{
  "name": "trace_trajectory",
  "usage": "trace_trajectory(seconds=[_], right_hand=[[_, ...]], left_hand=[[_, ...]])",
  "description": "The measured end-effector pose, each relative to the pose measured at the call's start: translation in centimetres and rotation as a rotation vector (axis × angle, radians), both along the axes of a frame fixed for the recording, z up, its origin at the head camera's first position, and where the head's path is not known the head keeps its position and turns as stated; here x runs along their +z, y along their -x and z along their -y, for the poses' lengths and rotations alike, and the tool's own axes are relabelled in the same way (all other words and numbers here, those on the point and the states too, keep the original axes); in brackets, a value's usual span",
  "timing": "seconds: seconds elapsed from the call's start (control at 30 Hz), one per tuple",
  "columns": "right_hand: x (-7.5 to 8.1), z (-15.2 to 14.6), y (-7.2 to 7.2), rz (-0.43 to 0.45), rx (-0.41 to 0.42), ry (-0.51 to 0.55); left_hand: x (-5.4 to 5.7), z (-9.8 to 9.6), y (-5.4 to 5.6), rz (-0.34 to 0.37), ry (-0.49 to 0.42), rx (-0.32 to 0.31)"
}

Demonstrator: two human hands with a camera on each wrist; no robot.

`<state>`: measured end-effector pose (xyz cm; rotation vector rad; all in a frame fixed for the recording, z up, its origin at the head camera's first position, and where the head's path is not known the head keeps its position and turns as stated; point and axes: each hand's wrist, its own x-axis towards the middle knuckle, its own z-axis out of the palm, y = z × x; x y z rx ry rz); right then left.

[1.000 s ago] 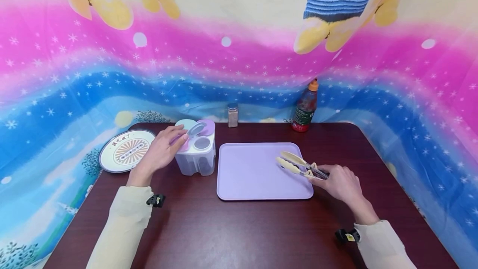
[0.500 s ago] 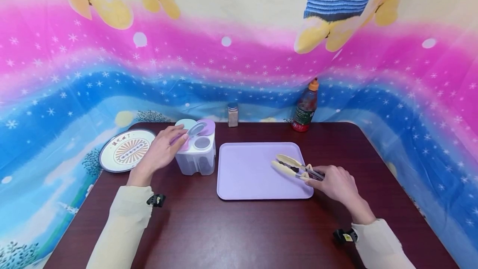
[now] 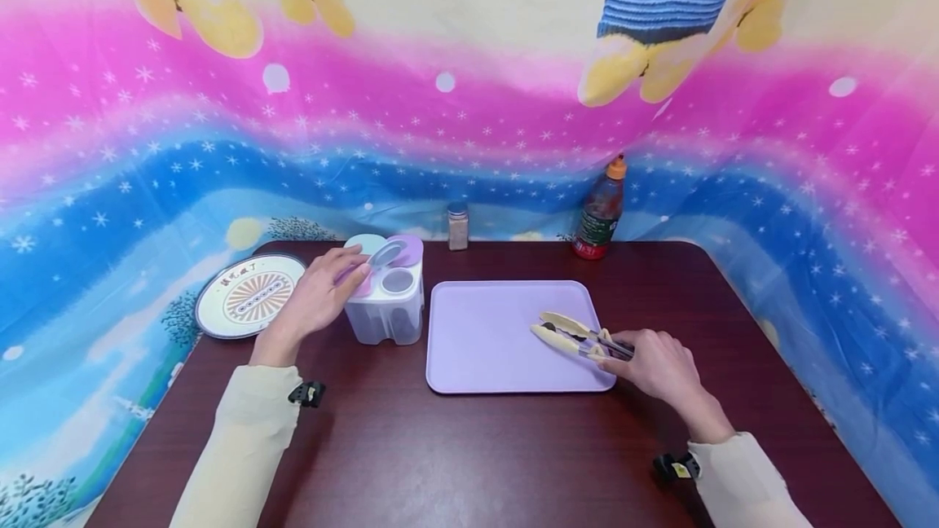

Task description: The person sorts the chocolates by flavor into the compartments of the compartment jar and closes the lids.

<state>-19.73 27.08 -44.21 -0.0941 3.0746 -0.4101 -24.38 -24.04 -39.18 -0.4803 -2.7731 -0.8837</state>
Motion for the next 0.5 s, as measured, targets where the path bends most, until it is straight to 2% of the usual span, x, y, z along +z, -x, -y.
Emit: trace_trajectory(seconds=[0.5], right_hand=[[-0.18, 0.5, 0.09, -0.016, 0.018, 0.059]], left_hand=[[-0.17, 0.12, 0.0, 0.006, -0.003, 0.001]])
